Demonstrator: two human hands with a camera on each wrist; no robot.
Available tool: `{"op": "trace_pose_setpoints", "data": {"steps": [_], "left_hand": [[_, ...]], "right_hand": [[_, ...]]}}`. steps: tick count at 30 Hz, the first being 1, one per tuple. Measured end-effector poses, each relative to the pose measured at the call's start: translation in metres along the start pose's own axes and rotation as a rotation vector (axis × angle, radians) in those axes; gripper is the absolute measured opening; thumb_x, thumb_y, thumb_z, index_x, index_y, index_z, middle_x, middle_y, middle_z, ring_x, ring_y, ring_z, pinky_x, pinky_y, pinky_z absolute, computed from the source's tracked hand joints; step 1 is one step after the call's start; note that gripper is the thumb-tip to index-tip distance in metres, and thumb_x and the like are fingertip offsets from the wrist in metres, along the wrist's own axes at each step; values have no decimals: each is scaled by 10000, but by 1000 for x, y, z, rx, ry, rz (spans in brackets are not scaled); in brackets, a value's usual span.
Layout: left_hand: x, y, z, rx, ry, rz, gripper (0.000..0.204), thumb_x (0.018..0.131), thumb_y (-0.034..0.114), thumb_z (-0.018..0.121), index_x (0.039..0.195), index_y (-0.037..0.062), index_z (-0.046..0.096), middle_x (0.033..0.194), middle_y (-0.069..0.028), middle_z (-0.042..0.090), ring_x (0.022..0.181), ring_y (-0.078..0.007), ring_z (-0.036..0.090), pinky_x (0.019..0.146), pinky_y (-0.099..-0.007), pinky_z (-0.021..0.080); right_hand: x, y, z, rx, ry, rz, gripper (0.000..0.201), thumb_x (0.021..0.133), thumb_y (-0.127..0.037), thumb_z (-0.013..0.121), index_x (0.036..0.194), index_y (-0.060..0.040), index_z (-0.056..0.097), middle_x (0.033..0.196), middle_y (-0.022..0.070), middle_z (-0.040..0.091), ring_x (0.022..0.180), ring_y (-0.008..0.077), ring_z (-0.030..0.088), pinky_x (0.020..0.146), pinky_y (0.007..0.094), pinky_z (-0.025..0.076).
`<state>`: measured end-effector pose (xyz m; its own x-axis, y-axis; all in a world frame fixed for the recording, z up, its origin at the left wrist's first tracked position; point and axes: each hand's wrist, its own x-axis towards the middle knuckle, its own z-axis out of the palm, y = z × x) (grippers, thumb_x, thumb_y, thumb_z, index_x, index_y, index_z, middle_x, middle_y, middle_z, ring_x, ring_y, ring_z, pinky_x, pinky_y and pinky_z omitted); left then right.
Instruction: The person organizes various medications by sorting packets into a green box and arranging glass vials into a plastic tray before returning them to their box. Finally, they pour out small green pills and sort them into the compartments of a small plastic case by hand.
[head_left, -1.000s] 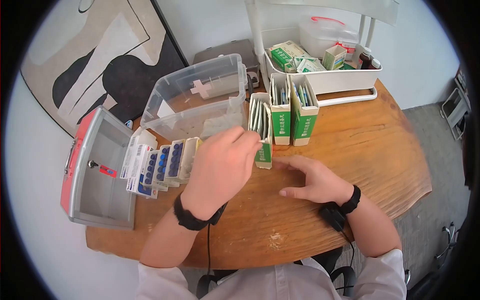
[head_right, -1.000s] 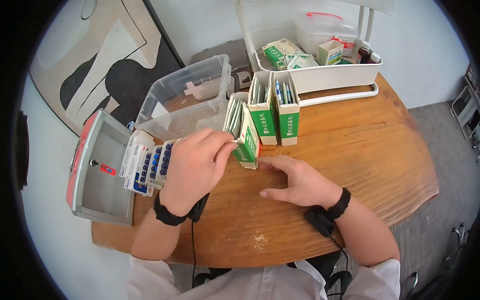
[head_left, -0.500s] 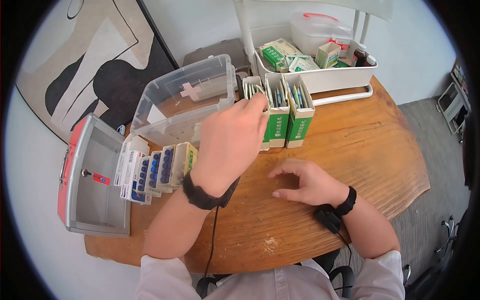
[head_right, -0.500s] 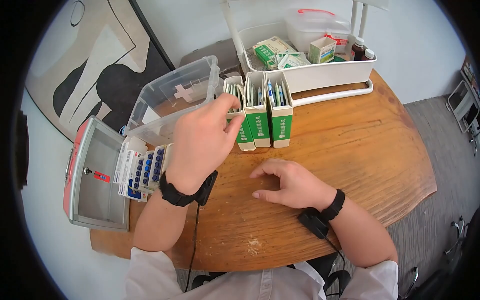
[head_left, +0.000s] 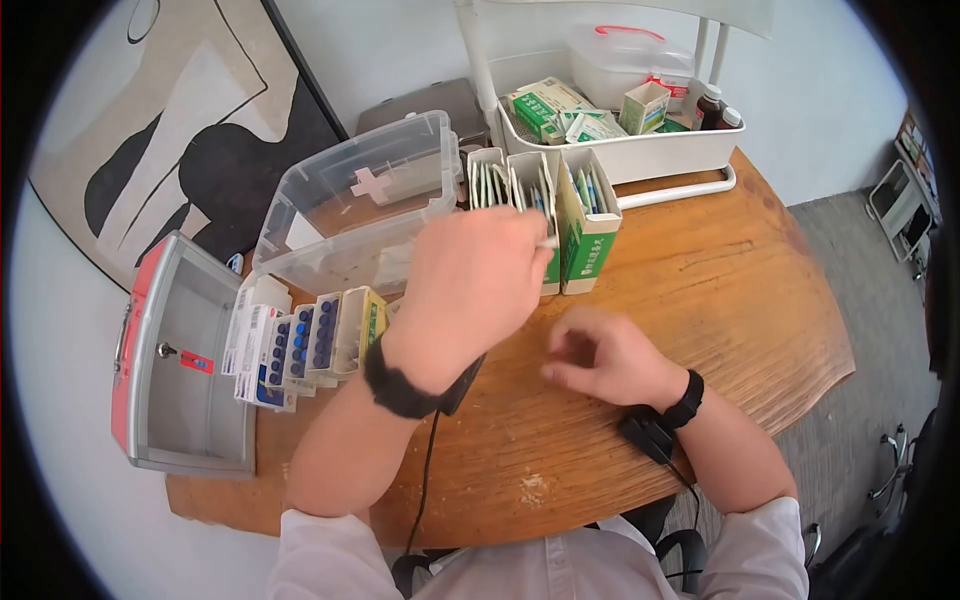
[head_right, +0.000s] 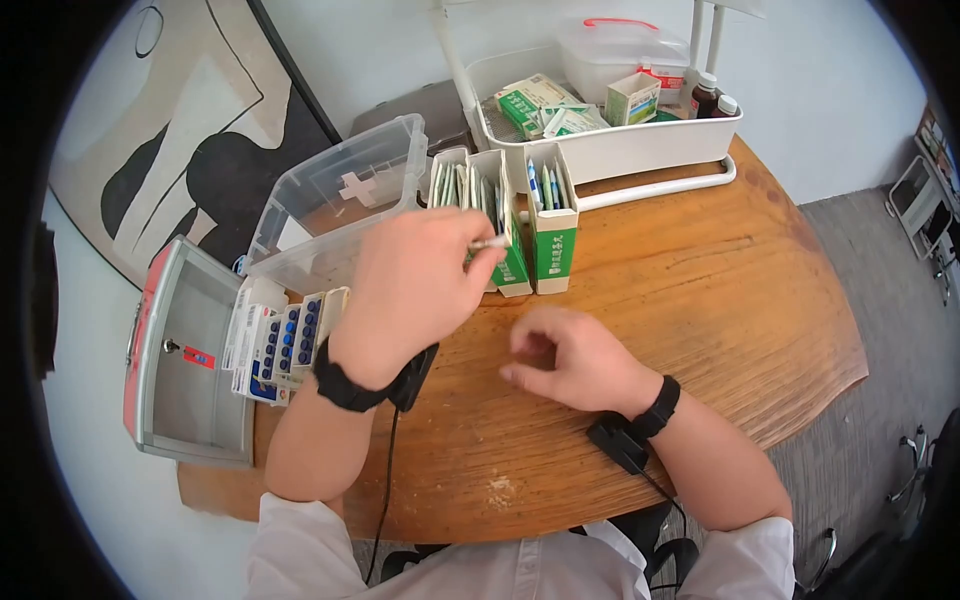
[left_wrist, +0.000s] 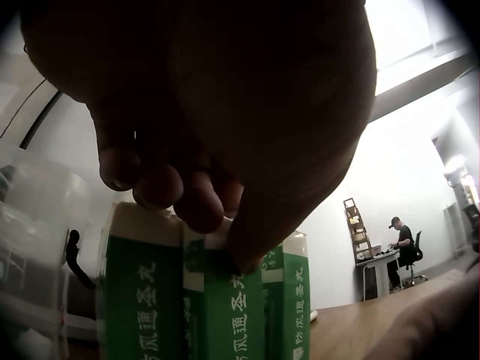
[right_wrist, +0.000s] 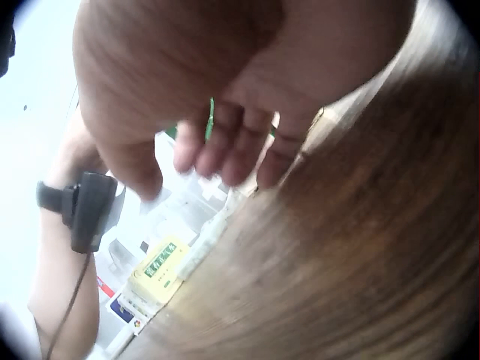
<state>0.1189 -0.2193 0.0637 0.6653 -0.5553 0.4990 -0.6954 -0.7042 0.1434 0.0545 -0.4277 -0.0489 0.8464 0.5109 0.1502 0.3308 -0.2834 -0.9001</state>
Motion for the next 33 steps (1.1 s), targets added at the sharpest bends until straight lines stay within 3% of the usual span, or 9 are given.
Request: {"op": "trace_pose_setpoints", "data": {"steps": [2,3,5,7,14,20,26,29,33], "left_hand": [[-21,12,-17,-46,-38,-3,143,925,185,818,897,70,738,753,-110,693,684,-337,689,635,-442,532],[-35,18,-27,-91,-72,-6,149,918,180,832,879,71,738,748,-98,691,671,-320,684,619,-433,527],[-70,30,-42,-158,-71,9,158,907,179,852,863,84,733,742,-83,687,658,-302,680,600,-419,520],[-106,38,-51,-231,-67,17,172,895,179,872,847,97,729,736,-69,683,645,-283,675,581,-405,512],[-179,7,-67,-430,-149,181,271,831,313,961,857,142,753,715,-34,650,604,-244,645,556,-373,493],[-224,-65,-77,-192,-15,-127,324,853,331,950,814,92,734,707,-68,663,634,-253,674,576,-376,498],[-240,-70,-74,-273,-193,-249,304,879,324,905,845,74,735,751,-101,714,700,-294,713,629,-414,541],[-241,-68,-79,-299,-251,-255,307,880,336,897,863,77,733,735,-106,709,722,-331,714,666,-445,557],[-235,-66,-94,-255,-348,-271,347,824,323,934,986,85,739,950,-104,750,888,-337,727,763,-446,569]], "right_hand": [[-5,2,-1,-18,382,0,611,820,-272,982,1305,-40,694,1262,134,733,1154,268,713,973,411,571],[-7,0,-5,-16,376,-3,611,820,-272,982,1305,-40,694,1262,134,733,1154,268,713,973,411,571],[-9,-17,-14,-37,450,-280,972,714,-311,1049,1508,-31,563,1473,163,621,1338,295,622,1086,431,522],[-9,-37,-8,-306,265,-328,1410,619,-359,1078,1744,-32,294,1669,231,433,1545,398,444,1260,499,422],[-4,-53,29,-364,-187,-166,1355,592,-367,1057,1716,-46,371,1530,255,543,1411,454,528,1212,514,465],[12,-118,23,-913,-189,-118,1141,633,-419,1036,1596,-55,544,1348,173,614,1287,372,594,1153,478,486],[37,-196,54,-1443,-218,-272,1024,680,-341,997,1569,-64,571,1291,127,630,1276,310,592,1168,457,462],[48,-211,57,-1470,-228,-164,1001,646,-295,995,1546,-94,605,1382,159,621,1337,365,577,1173,521,472],[38,-217,42,-1433,-188,-104,1024,616,-287,1001,1545,-104,609,1391,154,625,1338,358,581,1172,507,485]]}}
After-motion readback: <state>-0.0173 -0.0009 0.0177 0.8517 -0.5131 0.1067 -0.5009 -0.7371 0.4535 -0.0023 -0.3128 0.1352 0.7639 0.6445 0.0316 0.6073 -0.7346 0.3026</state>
